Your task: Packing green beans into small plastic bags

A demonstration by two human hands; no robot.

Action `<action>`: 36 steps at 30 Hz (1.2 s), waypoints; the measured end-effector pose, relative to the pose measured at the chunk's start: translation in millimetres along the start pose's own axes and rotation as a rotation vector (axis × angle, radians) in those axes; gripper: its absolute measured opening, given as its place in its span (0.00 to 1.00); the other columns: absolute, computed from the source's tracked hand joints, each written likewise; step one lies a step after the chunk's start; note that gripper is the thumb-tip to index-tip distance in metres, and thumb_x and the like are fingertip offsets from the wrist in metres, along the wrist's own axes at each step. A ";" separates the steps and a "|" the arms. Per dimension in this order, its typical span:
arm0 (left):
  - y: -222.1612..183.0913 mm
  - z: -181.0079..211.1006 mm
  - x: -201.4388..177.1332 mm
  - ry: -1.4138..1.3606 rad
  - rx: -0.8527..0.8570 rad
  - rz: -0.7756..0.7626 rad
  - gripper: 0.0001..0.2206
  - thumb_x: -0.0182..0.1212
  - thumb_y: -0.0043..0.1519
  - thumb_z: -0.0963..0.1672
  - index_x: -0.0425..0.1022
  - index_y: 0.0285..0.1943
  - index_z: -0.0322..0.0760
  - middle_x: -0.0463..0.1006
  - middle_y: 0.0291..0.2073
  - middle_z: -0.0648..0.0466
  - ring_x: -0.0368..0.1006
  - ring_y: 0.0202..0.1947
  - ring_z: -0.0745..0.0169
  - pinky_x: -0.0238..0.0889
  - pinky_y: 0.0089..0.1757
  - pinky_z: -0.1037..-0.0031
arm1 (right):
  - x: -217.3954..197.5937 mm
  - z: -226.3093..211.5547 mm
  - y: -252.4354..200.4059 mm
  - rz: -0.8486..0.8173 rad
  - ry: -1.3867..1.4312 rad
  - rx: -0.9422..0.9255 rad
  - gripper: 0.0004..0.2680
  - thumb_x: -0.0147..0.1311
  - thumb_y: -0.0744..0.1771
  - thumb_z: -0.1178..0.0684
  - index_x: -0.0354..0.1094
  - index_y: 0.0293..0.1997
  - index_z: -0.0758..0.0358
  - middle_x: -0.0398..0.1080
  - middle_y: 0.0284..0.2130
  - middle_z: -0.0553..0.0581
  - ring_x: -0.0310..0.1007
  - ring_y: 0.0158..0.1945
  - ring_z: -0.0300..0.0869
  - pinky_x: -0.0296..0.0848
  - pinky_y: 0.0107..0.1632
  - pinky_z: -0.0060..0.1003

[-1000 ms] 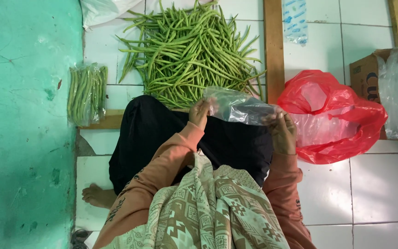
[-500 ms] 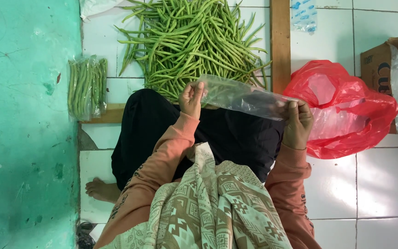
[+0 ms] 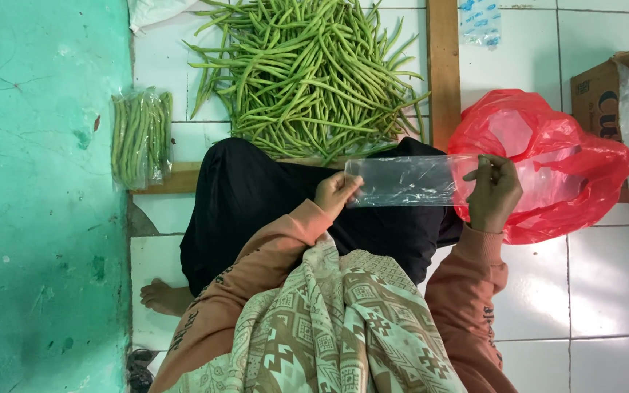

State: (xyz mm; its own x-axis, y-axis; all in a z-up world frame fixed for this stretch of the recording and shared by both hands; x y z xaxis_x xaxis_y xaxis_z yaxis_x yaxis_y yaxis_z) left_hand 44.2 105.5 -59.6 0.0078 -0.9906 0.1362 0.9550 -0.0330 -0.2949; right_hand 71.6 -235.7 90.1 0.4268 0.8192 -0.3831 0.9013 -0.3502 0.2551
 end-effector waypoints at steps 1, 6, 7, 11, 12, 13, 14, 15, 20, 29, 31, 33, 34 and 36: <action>-2.3 -12.8 0.9 0.002 -0.005 -0.004 0.14 0.68 0.64 0.54 0.81 0.39 0.44 0.82 0.25 0.54 0.77 0.26 0.69 0.71 0.30 0.77 | -1.5 9.0 0.1 0.003 -0.003 0.006 0.03 0.54 0.76 0.59 0.70 0.50 0.67 0.73 0.24 0.62 0.61 0.12 0.38 0.59 0.16 0.26; -23.9 -47.8 29.4 0.067 -0.140 -0.278 0.13 0.70 0.62 0.50 0.80 0.35 0.39 0.83 0.23 0.48 0.78 0.20 0.66 0.70 0.24 0.83 | -12.5 28.2 -3.2 0.068 -0.535 -0.092 0.06 0.63 0.71 0.55 0.71 0.51 0.54 0.76 0.27 0.55 0.74 0.26 0.52 0.71 0.35 0.46; -24.0 -51.8 30.1 0.068 -0.136 -0.279 0.13 0.70 0.62 0.50 0.80 0.35 0.39 0.83 0.23 0.48 0.78 0.20 0.66 0.70 0.24 0.83 | -8.3 16.2 -3.0 0.072 -0.534 -0.094 0.06 0.63 0.71 0.55 0.71 0.51 0.54 0.76 0.27 0.55 0.74 0.26 0.52 0.71 0.35 0.46; -25.7 -62.5 30.4 0.028 -0.216 -0.293 0.14 0.68 0.64 0.51 0.80 0.33 0.37 0.83 0.23 0.47 0.79 0.20 0.63 0.72 0.23 0.81 | 40.5 -86.5 -33.6 0.014 -0.442 -0.530 0.08 0.61 0.69 0.59 0.71 0.54 0.65 0.72 0.46 0.64 0.70 0.50 0.60 0.68 0.56 0.53; -22.6 -60.3 29.3 0.017 -0.231 -0.276 0.15 0.67 0.64 0.50 0.79 0.31 0.37 0.82 0.22 0.46 0.80 0.20 0.61 0.73 0.23 0.79 | 59.5 -112.7 -43.7 -0.070 -0.369 -0.583 0.09 0.61 0.69 0.59 0.71 0.55 0.68 0.72 0.52 0.68 0.69 0.56 0.65 0.67 0.61 0.56; -23.2 -69.1 27.7 0.018 -0.234 -0.279 0.15 0.67 0.64 0.50 0.79 0.31 0.37 0.82 0.22 0.46 0.80 0.20 0.61 0.73 0.23 0.79 | 74.7 -109.0 -63.3 -0.069 -0.371 -0.579 0.09 0.61 0.69 0.59 0.71 0.55 0.68 0.72 0.52 0.68 0.69 0.56 0.65 0.67 0.61 0.56; -19.5 -78.2 27.3 0.017 -0.259 -0.275 0.15 0.66 0.64 0.50 0.79 0.33 0.35 0.82 0.22 0.46 0.80 0.20 0.60 0.74 0.23 0.79 | 101.9 -106.2 -81.8 -0.207 -0.353 -0.618 0.12 0.60 0.69 0.55 0.71 0.57 0.66 0.71 0.56 0.67 0.68 0.61 0.64 0.64 0.64 0.55; -15.8 -87.2 26.8 0.016 -0.284 -0.271 0.16 0.66 0.65 0.51 0.79 0.34 0.34 0.82 0.22 0.46 0.80 0.21 0.60 0.74 0.24 0.79 | 128.6 -103.1 -101.8 -0.346 -0.333 -0.656 0.14 0.58 0.69 0.50 0.71 0.60 0.64 0.70 0.60 0.66 0.66 0.66 0.63 0.61 0.67 0.53; 29.2 -189.5 11.4 0.251 -0.233 -0.329 0.14 0.58 0.68 0.45 0.79 0.39 0.24 0.80 0.27 0.38 0.79 0.24 0.47 0.74 0.24 0.67 | 166.7 -69.1 -174.0 -0.562 -0.508 -0.760 0.25 0.54 0.67 0.35 0.63 0.70 0.57 0.64 0.68 0.56 0.58 0.74 0.50 0.49 0.74 0.49; -13.1 -96.4 23.9 -0.033 -0.320 -0.324 0.13 0.63 0.66 0.47 0.80 0.43 0.28 0.82 0.28 0.39 0.81 0.22 0.56 0.75 0.22 0.80 | 116.4 -16.5 -114.7 -0.605 -0.712 -0.584 0.25 0.38 0.70 0.32 0.56 0.76 0.47 0.52 0.76 0.50 0.39 0.81 0.49 0.36 0.76 0.53; -15.5 -92.2 25.0 -0.034 -0.316 -0.353 0.15 0.61 0.67 0.48 0.80 0.44 0.28 0.83 0.29 0.40 0.82 0.23 0.59 0.75 0.24 0.82 | 104.7 -1.3 -97.6 -0.581 -0.676 -0.554 0.24 0.35 0.71 0.32 0.55 0.76 0.47 0.50 0.77 0.51 0.37 0.81 0.50 0.36 0.75 0.54; -14.9 -90.1 22.6 -0.013 -0.311 -0.354 0.15 0.61 0.67 0.48 0.80 0.46 0.28 0.84 0.30 0.40 0.82 0.24 0.59 0.75 0.25 0.82 | 85.2 25.4 -70.0 -0.461 -0.586 -0.394 0.20 0.33 0.74 0.44 0.51 0.78 0.46 0.47 0.77 0.52 0.38 0.80 0.50 0.37 0.74 0.51; -15.1 -90.2 22.9 -0.013 -0.313 -0.355 0.15 0.61 0.67 0.48 0.80 0.46 0.28 0.84 0.30 0.40 0.82 0.24 0.59 0.75 0.25 0.82 | 80.1 36.9 -61.6 -0.461 -0.588 -0.392 0.20 0.33 0.74 0.44 0.51 0.78 0.46 0.47 0.77 0.52 0.38 0.80 0.50 0.37 0.74 0.51; -13.0 -89.2 20.4 0.006 -0.300 -0.332 0.15 0.63 0.66 0.48 0.81 0.47 0.28 0.83 0.28 0.39 0.82 0.24 0.57 0.76 0.24 0.80 | 65.5 61.6 -41.3 -0.401 -0.591 -0.348 0.20 0.41 0.73 0.43 0.55 0.77 0.46 0.56 0.72 0.54 0.53 0.73 0.52 0.50 0.70 0.54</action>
State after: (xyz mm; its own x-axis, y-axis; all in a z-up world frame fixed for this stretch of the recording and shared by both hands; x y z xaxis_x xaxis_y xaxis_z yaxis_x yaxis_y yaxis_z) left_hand 5.5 73.9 -137.4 -0.2871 -0.9208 0.2642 0.7770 -0.3851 -0.4979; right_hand 66.9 -195.6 -0.2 0.1313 0.4415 -0.8876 0.9612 0.1626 0.2230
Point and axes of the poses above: each hand's wrist, its own y-axis towards the middle knuckle, its own x-axis out of the palm, z = x × y, the point moved 9 cm from there along y, towards the middle knuckle
